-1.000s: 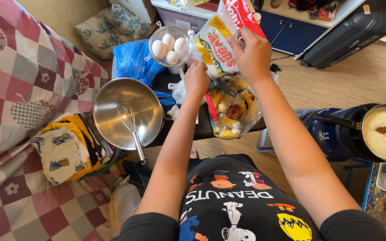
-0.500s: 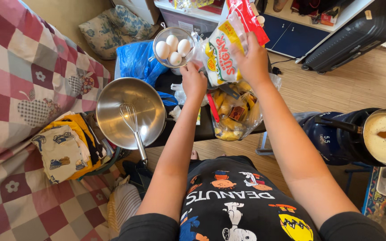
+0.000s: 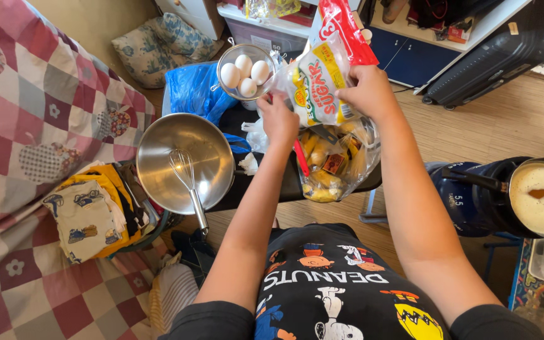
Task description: The person organizes baking supplies including flour, sugar, and eggs on a table, opens various packages of ingredients by hand, and measures them into a large metal bowl using a measuring cup.
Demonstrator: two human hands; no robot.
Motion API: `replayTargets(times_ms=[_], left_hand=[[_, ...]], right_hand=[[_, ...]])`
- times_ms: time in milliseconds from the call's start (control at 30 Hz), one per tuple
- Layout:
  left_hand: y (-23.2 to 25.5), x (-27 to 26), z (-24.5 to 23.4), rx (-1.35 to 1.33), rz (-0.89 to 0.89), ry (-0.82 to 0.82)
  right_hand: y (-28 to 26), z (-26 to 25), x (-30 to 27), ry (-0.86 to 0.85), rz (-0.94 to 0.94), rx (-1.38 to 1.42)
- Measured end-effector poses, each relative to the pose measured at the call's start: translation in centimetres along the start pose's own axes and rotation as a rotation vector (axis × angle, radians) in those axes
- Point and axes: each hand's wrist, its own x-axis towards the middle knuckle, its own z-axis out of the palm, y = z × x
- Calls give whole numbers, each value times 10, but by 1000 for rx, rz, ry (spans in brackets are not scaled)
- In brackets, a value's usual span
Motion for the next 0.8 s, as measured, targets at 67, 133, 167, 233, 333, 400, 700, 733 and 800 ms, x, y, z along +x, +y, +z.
replayTargets(times_ms=[67, 133, 167, 233, 333, 400, 700, 733, 800], left_hand=[[25, -10, -18, 37, 123, -27], [42, -20, -36, 76, 245, -53], [47, -27, -43, 47, 334, -158], [52, -32, -46, 16, 423, -265], [43, -39, -29, 88, 535, -219], [34, -39, -13, 144, 601, -106], [21, -44, 25, 219, 521, -184], [21, -44, 26, 218, 522, -185], [23, -42, 26, 219, 458, -227]], right_hand=[[-6, 0, -3, 36, 8, -48], [-13, 3, -6, 72, 14, -95], [-17, 5, -7, 95, 14, -58], [-25, 6, -11, 119, 16, -22], [-38, -3, -20, 151, -57, 36], [-44, -18, -27, 65, -54, -16], [-56, -37, -41, -54, 233, 109], [-55, -38, -42, -52, 235, 109], [-52, -41, -45, 37, 160, 144]])
